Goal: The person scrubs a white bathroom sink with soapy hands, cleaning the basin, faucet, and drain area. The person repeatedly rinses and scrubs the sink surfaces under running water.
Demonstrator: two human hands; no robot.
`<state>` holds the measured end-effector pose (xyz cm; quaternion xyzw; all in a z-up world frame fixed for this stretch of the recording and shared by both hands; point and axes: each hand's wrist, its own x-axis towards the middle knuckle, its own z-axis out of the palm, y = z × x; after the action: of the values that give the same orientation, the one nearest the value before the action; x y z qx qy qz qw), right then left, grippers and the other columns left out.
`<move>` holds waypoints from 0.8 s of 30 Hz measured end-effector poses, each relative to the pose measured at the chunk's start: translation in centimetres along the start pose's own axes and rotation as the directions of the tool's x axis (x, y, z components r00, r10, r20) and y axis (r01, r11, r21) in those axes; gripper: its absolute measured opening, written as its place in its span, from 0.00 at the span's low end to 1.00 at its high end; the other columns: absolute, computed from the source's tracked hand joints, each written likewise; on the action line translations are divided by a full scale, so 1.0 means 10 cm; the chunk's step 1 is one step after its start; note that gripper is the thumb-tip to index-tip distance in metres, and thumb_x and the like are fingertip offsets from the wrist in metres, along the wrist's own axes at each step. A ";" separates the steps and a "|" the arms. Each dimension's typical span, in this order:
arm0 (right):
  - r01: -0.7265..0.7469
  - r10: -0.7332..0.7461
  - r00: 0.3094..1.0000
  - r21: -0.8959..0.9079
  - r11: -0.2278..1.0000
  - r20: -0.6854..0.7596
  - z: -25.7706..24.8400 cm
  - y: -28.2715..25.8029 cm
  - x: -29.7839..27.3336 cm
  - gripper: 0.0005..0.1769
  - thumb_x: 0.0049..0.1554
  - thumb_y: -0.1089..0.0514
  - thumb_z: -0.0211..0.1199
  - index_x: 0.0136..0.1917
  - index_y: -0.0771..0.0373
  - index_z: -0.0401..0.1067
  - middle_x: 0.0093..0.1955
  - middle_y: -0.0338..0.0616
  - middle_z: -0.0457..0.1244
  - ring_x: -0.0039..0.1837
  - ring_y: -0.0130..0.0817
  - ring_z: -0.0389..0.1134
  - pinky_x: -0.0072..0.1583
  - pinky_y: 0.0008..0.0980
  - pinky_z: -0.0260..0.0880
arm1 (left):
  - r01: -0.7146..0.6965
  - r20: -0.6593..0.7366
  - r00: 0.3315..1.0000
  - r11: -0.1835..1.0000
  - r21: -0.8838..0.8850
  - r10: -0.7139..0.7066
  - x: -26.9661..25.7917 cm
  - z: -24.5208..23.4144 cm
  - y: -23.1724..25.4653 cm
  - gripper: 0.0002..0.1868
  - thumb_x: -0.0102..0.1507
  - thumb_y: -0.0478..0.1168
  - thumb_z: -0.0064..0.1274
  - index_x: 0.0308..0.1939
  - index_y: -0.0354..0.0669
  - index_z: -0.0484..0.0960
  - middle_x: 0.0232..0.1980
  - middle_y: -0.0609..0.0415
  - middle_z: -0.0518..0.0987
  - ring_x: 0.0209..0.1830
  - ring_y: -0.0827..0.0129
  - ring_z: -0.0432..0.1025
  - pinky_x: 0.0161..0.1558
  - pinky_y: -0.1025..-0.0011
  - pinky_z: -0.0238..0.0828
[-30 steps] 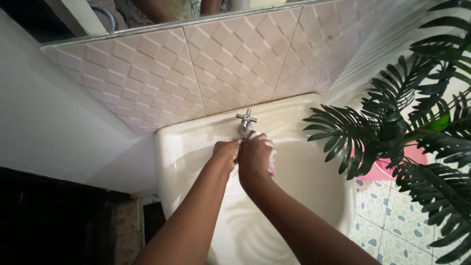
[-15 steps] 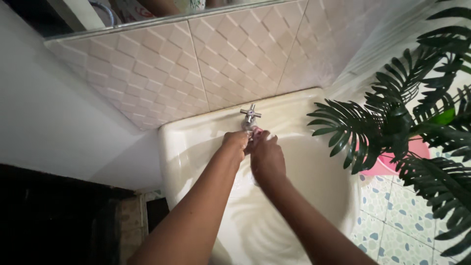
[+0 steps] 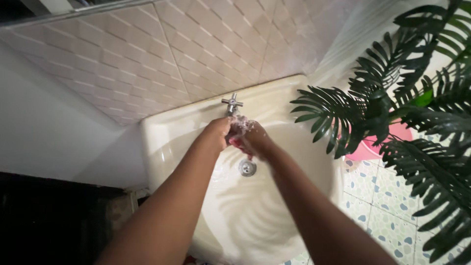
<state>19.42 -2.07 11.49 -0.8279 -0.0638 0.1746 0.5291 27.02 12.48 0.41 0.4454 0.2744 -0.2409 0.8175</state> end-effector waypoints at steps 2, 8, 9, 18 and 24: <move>0.179 -0.288 0.846 -0.269 0.946 -0.449 0.29 -0.04 -0.28 0.35 0.42 0.47 0.73 0.51 0.70 0.61 0.39 0.58 0.67 0.40 0.57 0.73 0.40 0.49 0.74 | 0.011 -0.022 1.000 1.000 -0.003 -0.011 -0.06 -0.08 -0.03 0.10 0.69 0.44 0.49 0.44 0.43 0.82 0.34 0.52 0.82 0.28 0.64 0.77 0.31 0.62 0.79; -0.027 -0.241 0.844 -0.486 0.873 -0.479 0.47 -0.17 -0.34 0.16 0.64 0.50 0.58 0.56 0.65 0.67 0.49 0.64 0.66 0.48 0.65 0.70 0.47 0.58 0.69 | -0.037 -0.029 0.999 0.994 0.104 0.040 -0.33 -0.05 0.05 0.12 0.69 0.46 0.51 0.41 0.46 0.87 0.31 0.57 0.82 0.22 0.72 0.73 0.23 0.68 0.72; -0.087 -0.152 0.894 -0.497 0.864 -0.421 0.38 -0.17 -0.17 0.23 0.57 0.47 0.65 0.56 0.66 0.66 0.47 0.62 0.67 0.47 0.62 0.71 0.47 0.55 0.71 | 0.007 -0.098 0.995 0.991 0.137 0.007 -0.39 -0.01 0.07 0.12 0.68 0.46 0.49 0.40 0.47 0.87 0.31 0.56 0.82 0.22 0.70 0.73 0.23 0.66 0.74; 0.054 0.220 0.868 0.526 0.849 -0.445 0.42 -0.16 -0.11 0.25 0.64 0.45 0.56 0.60 0.70 0.62 0.35 0.53 0.64 0.31 0.38 0.65 0.31 0.37 0.64 | -0.055 -0.245 0.965 0.987 0.152 0.092 -0.75 0.18 0.06 0.16 0.62 0.49 0.64 0.39 0.39 0.82 0.35 0.49 0.83 0.28 0.62 0.78 0.31 0.60 0.77; 0.299 -0.433 0.531 -0.317 0.900 -0.728 0.92 -0.30 -0.64 0.35 0.73 0.46 0.49 0.77 0.79 0.49 0.62 0.67 0.57 0.53 0.41 0.67 0.48 0.34 0.71 | -0.050 -0.198 0.975 0.971 0.233 0.098 -0.73 0.16 0.09 0.21 0.59 0.53 0.67 0.40 0.38 0.82 0.32 0.52 0.79 0.28 0.64 0.72 0.28 0.58 0.70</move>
<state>10.38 5.20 12.12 -0.8250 -0.0122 -0.3249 0.4623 22.63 12.69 6.53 0.5685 0.3121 -0.1919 0.7366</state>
